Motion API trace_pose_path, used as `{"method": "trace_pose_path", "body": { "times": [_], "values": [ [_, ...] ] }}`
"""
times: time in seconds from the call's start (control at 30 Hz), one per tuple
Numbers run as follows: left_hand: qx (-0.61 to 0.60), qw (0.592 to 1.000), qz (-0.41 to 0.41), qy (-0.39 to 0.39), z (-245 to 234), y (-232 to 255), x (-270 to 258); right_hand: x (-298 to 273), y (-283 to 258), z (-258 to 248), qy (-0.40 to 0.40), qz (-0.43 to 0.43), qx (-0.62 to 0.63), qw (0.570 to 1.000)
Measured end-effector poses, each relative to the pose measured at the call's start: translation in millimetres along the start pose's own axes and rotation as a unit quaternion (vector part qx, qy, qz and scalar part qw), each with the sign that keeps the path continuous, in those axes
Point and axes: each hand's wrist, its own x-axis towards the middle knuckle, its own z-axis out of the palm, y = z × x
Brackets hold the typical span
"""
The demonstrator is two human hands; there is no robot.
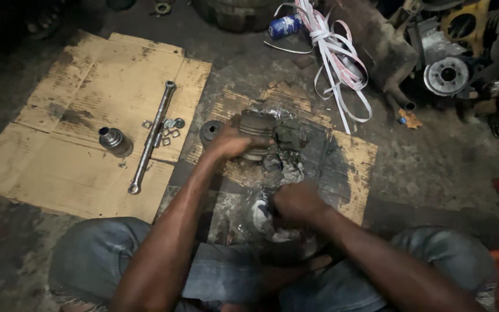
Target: The person scrubs a cylindrical mechanical part with a cloth, rotating it to clean all sides. They then wipe the part with a white cloth to remove residue.
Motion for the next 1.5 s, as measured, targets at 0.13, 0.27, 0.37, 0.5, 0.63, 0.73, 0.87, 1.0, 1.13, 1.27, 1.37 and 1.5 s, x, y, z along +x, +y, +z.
{"method": "trace_pose_path", "body": {
  "times": [0.13,0.27,0.37,0.5,0.63,0.73,0.87,1.0,1.13,1.27,1.37,1.5],
  "values": [
    [0.055,0.998,-0.004,-0.007,0.4,6.8,-9.7,7.7,5.1,23.1,0.053,-0.058,-0.016,0.997],
    [0.121,0.992,-0.023,-0.028,1.0,11.8,-19.2,13.6,6.0,28.7,0.044,-0.057,-0.083,0.994],
    [-0.003,0.995,-0.079,-0.055,10.0,3.6,-18.4,7.9,6.7,13.0,0.041,-0.056,0.056,0.996],
    [0.028,0.987,-0.051,-0.151,5.9,-4.3,-15.0,-7.2,29.0,-34.4,0.013,-0.092,0.22,0.971],
    [-0.09,0.973,0.012,-0.21,32.3,-29.3,-13.1,-30.6,43.1,-76.7,-0.045,0.052,0.366,0.928],
    [-0.201,0.941,-0.004,-0.272,55.6,-60.6,0.5,-40.2,38.5,-90.2,-0.006,0.047,0.359,0.932],
    [-0.205,0.95,-0.03,-0.233,61.4,-77.1,13.3,-53.9,28.2,-98.0,0.083,-0.042,0.36,0.928],
    [-0.31,0.909,-0.044,-0.274,53.2,-71.3,10.9,-49.7,-1.1,-92.4,0.096,-0.081,0.263,0.957],
    [-0.295,0.916,-0.061,-0.266,58.5,-80.4,7.9,-53.7,0.0,-97.2,0.189,-0.097,0.211,0.954],
    [-0.267,0.922,-0.09,-0.267,71.5,-85.6,0.4,-41.7,15.6,-89.0,0.201,-0.148,0.262,0.932],
    [-0.254,0.925,-0.114,-0.259,73.2,-78.2,-1.2,-49.7,70.1,-93.1,0.338,0.011,0.402,0.851],
    [-0.222,0.927,-0.169,-0.25,80.4,-73.6,-15.3,-51.5,111.4,-107.6,0.37,-0.062,0.709,0.597]
  ]
}}
